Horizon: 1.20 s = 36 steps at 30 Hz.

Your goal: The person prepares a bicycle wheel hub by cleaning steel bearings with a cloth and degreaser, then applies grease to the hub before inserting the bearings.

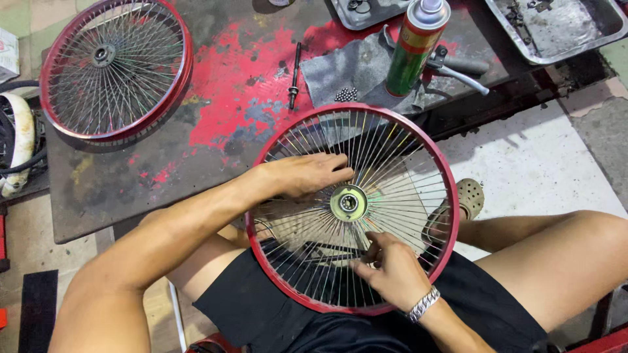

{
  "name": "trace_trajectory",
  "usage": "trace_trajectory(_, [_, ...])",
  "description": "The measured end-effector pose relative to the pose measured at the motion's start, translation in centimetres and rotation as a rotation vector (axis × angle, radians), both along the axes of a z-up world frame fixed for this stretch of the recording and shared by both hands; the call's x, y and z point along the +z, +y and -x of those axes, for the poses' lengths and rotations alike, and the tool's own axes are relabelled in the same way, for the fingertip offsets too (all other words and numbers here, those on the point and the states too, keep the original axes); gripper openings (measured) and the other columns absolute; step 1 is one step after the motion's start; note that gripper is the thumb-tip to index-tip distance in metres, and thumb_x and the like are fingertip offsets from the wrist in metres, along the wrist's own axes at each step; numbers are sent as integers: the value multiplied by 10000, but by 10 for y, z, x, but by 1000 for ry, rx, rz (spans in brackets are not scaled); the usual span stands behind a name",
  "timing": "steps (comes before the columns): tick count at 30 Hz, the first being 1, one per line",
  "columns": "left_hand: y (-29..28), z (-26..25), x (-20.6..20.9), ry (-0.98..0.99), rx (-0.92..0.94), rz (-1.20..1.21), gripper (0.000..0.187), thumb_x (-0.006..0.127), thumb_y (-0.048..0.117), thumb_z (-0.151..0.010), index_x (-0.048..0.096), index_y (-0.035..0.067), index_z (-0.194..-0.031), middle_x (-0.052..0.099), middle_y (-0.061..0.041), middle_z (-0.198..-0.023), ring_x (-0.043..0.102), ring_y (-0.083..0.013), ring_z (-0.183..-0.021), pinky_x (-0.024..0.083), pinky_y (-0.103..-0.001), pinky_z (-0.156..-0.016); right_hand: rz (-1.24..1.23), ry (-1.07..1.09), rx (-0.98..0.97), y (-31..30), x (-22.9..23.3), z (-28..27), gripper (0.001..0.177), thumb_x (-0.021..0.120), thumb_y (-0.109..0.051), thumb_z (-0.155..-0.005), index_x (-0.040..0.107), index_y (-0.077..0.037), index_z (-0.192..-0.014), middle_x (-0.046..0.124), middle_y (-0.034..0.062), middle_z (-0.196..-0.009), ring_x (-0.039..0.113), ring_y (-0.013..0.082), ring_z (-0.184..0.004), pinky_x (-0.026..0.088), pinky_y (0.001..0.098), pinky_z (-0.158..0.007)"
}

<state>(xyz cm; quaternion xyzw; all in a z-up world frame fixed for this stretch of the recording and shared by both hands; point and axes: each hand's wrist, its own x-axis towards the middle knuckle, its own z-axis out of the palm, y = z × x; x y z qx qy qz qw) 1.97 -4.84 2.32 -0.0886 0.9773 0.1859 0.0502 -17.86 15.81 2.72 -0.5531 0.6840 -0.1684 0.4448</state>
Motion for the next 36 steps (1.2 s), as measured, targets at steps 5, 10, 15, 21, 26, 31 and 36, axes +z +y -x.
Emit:
trace_trajectory(5, [-6, 5, -16, -40, -21, -60, 829, 808, -19, -547, 444, 40, -1289, 496, -175, -1199, 561, -405, -1115, 479, -472, -921, -33, -47, -10, 1, -4, 5, 698, 836, -272, -732, 593, 61, -1294, 774, 143, -827, 778, 204, -728, 611, 324, -699])
trace_trajectory(10, [-7, 5, -38, 60, -42, 25, 580, 753, 40, -769, 523, 58, -1302, 557, -157, -1225, 589, -361, -1169, 491, -442, -968, -117, 48, 115, -5, -1, 9, 736, 791, -306, -776, 567, 18, -1398, 795, 128, -805, 785, 220, -741, 602, 345, -728])
trace_trajectory(15, [-42, 7, -25, -58, 164, -38, 431, 770, 175, -671, 705, 76, -1085, 709, -154, -1047, 666, -348, -1008, 514, -483, -838, -114, 134, 390, -31, 1, 32, 625, 760, -371, -831, 626, -48, -1349, 793, 132, -836, 766, 231, -762, 587, 354, -771])
trace_trajectory(21, [-124, 26, -59, 397, 979, 68, 208, 754, 168, -782, 776, 92, -975, 746, -182, -930, 732, -372, -900, 577, -474, -824, -347, 246, 438, -84, 7, 46, 496, 672, -438, -917, 691, -111, -1290, 798, 109, -891, 796, 261, -748, 643, 379, -783])
trace_trajectory(26, [-155, 53, -98, 242, 1138, 139, 198, 804, 164, -745, 764, 50, -901, 725, -247, -962, 705, -414, -952, 561, -493, -847, 288, 604, 269, -120, -7, 61, 463, 722, -298, -852, 672, -154, -1289, 655, 117, -1173, 665, 331, -1008, 569, 468, -853])
trace_trajectory(31, [-195, 59, -128, 122, 1128, 199, 274, 836, 119, -682, 744, 5, -914, 720, -261, -1027, 696, -434, -1004, 568, -496, -873, 292, 679, 348, -124, -24, 54, 420, 738, -236, -786, 708, -159, -1198, 607, 88, -1231, 594, 335, -1141, 572, 448, -871])
trace_trajectory(36, [-201, 66, -115, 48, 1143, 154, 454, 884, 124, -571, 718, -10, -972, 698, -277, -1044, 690, -443, -993, 576, -496, -844, 316, 505, 414, -137, -23, 66, 263, 744, -268, -775, 758, -183, -1023, 649, 62, -1144, 607, 318, -1128, 534, 465, -931])
